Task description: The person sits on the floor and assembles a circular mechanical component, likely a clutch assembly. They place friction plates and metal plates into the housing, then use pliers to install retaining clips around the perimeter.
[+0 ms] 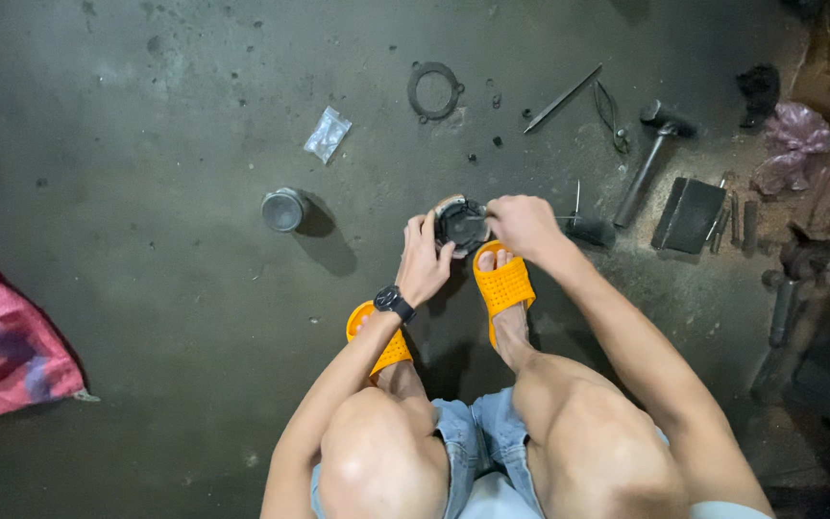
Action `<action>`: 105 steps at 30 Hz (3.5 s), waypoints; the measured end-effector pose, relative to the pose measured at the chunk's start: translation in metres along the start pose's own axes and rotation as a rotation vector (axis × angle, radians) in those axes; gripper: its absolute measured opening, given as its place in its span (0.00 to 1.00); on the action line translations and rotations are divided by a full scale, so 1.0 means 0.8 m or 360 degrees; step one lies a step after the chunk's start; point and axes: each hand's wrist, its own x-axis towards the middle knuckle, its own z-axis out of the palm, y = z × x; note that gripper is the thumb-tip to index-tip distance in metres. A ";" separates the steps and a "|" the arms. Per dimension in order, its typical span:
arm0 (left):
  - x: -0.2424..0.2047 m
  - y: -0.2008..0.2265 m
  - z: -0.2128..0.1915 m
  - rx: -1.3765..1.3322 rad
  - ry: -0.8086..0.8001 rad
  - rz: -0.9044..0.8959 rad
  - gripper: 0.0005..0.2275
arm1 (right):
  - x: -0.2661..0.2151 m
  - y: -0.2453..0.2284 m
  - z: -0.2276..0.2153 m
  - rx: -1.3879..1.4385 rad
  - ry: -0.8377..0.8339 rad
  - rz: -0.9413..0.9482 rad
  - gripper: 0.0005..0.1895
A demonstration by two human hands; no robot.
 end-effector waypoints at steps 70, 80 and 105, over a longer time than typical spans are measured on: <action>0.065 -0.071 0.032 0.0390 0.0203 0.0193 0.13 | -0.127 -0.047 0.046 0.0949 0.0824 0.0258 0.03; 0.044 -0.036 0.021 0.0751 0.0317 0.0457 0.20 | -0.039 0.155 0.074 0.0632 0.1432 0.0306 0.01; 0.050 0.012 -0.017 0.1160 0.0324 -0.0020 0.44 | -0.063 0.159 -0.012 0.2912 0.0421 0.0277 0.12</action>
